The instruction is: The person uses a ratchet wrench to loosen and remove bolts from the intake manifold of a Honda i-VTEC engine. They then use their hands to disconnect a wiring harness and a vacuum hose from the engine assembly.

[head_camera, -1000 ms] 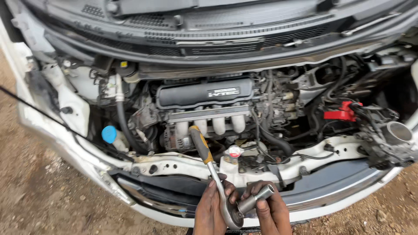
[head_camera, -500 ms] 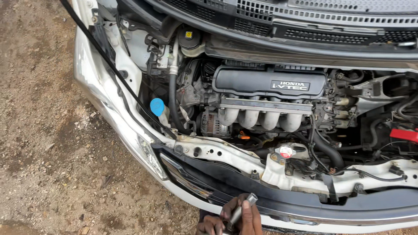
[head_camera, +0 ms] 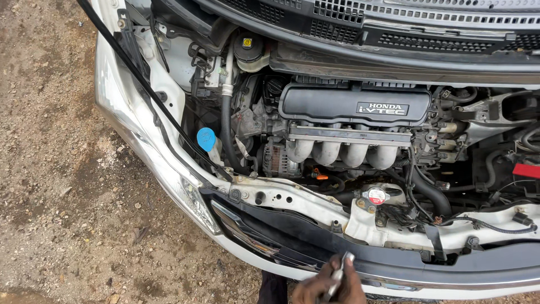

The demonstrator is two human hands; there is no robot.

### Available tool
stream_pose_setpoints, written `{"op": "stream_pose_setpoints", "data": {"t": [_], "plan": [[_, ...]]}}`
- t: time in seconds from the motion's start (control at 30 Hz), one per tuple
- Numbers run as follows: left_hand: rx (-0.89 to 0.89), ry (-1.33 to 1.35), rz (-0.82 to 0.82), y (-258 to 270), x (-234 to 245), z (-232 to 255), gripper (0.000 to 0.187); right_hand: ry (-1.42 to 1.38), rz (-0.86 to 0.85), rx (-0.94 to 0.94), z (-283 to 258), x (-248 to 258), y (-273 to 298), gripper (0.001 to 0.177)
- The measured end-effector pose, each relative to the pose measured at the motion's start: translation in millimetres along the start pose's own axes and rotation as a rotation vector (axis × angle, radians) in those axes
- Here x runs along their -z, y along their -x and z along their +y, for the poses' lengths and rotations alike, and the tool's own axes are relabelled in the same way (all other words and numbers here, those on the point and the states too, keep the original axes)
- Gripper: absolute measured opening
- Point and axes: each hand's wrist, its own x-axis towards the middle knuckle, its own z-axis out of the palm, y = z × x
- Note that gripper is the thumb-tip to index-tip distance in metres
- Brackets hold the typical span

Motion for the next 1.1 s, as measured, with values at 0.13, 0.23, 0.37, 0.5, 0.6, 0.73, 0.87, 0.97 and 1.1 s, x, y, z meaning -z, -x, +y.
{"op": "stream_pose_setpoints", "data": {"t": [0.13,0.23,0.37,0.5,0.6,0.73,0.87,0.97,1.1], "plan": [[0.600,0.174,-0.064,-242.9,-21.0,152.9,0.052,0.245,0.047,0.534,-59.4,-141.9,-20.1,0.036],[1.287,0.663,-0.379,-321.3,-24.1,234.1,0.047,0.496,-0.130,0.784,-91.7,-209.6,-24.0,0.035],[1.143,0.756,-0.704,-323.2,-46.6,207.3,0.060,0.778,-0.328,0.937,-113.4,-233.8,-26.5,0.046],[1.481,0.896,-0.402,-259.4,-47.4,165.1,0.047,1.051,-0.410,1.061,-107.9,-186.8,-34.9,0.037],[1.429,0.951,-0.313,-219.4,-53.3,127.4,0.061,1.046,-0.366,1.028,-101.5,-160.2,-38.6,0.040],[1.493,0.840,-0.205,-242.0,-64.5,142.8,0.059,1.373,-0.118,1.007,-115.0,-164.3,-38.4,0.057],[1.280,0.967,-0.240,-294.1,-71.2,153.5,0.041,1.629,-0.154,0.924,-139.5,-212.3,-37.8,0.059],[1.130,0.836,-0.335,-312.4,-54.3,157.9,0.042,1.559,-0.072,1.003,-133.7,-230.6,-27.4,0.045],[1.039,0.789,-0.364,-288.5,-34.8,149.0,0.034,1.385,0.077,0.986,-93.5,-201.8,-26.6,0.035]]}}
